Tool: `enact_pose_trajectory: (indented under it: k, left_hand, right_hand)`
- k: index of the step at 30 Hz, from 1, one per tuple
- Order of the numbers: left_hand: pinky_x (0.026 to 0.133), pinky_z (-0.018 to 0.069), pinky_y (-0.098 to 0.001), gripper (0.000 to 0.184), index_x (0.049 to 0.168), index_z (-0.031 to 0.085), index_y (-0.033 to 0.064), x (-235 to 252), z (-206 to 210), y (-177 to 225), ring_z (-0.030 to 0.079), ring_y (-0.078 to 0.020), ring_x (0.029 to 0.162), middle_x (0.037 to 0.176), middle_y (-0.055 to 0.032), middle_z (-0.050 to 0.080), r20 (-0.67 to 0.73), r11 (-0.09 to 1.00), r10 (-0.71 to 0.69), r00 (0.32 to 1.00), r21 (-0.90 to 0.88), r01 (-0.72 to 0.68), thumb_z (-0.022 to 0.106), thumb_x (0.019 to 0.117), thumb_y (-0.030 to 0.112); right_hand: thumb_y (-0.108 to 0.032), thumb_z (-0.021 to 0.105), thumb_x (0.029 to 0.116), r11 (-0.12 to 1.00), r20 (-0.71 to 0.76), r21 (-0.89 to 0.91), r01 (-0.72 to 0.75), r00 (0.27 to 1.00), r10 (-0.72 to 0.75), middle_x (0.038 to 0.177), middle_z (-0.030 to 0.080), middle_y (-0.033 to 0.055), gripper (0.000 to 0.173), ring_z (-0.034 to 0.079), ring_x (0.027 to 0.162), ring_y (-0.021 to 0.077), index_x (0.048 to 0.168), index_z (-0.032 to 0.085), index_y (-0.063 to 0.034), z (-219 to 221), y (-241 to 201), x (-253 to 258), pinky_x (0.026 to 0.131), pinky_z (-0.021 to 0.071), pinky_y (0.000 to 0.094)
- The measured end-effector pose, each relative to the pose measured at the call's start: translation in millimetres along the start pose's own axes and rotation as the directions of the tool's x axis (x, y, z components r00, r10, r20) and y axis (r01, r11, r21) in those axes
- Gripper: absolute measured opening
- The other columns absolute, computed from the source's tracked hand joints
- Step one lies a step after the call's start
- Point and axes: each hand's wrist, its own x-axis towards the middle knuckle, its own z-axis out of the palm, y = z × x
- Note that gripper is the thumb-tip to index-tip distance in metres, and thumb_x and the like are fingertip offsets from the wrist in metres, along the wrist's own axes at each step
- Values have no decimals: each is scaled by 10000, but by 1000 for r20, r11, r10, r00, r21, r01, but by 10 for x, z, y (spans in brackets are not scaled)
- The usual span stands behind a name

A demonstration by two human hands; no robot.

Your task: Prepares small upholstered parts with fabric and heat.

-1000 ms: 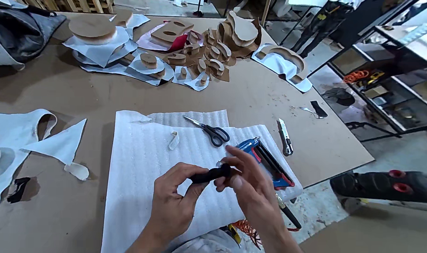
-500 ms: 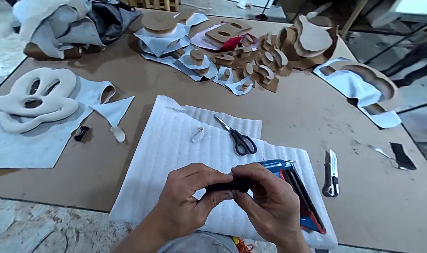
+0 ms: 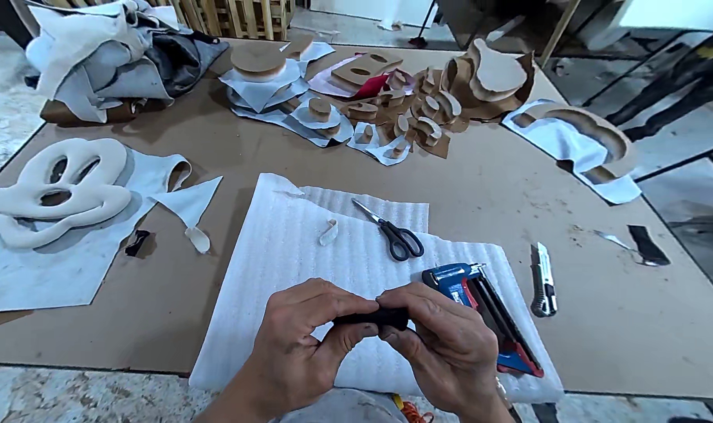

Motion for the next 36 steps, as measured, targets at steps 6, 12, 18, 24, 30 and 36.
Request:
enact_pose_trajectory:
  k: [6,12,18,24,30,36]
  left_hand:
    - [820,600,-251,161,1072,764,67,-17,-89,-76,702,-82,926,1002,-20,755,-24,1000,31,999,-2,-31,703,986,189]
    - [840,600,-260,161,1083,761,81,-50,-166,-134,708,-86,944,1016,-14,761,-85,997,70,994,27,-68,712,981,196]
    - [846,601,-259,167,1084,756,75,-55,-162,-134,707,-86,937,1006,-19,757,-67,998,66,996,1,-66,703,988,201]
    - [825,595,-256,162,1068,757,72,-27,-95,-145,704,-82,925,1000,-18,759,-72,998,61,996,17,-60,695,992,201]
    - [863,592,-277,186,1094,752,53,26,-4,-178,702,-97,957,1018,-45,753,-33,996,58,998,74,-56,673,1005,195]
    - [836,553,-306,201,996,737,16,-67,-224,-257,690,-155,884,911,-91,735,-45,975,52,998,219,-41,638,1013,190]
  right_hand:
    - [-233,642,1028,995,-46,-92,-46,998,42,1055,695,33,269,684,940,60,1211,695,-44,176,-54,6,813,611,212]
    - [-199,749,955,994,-224,-72,-80,973,62,1032,744,29,276,742,861,96,1203,707,-84,368,-74,19,757,658,243]
    - [-206,711,981,985,-185,-174,3,982,-35,1047,718,16,240,712,898,56,1180,714,-72,336,-67,38,778,634,206]
    - [-222,685,998,977,-188,-212,-10,982,-31,1028,711,21,243,703,886,47,1174,708,-56,293,-59,36,772,624,195]
    - [-256,673,1007,960,-216,-259,-104,975,47,1017,731,0,250,713,874,46,1200,706,-101,245,-49,-23,761,631,215]
    - [-311,635,1027,971,-52,-155,-182,983,176,1043,686,-105,227,671,913,-37,1214,668,-187,435,75,64,807,589,166]
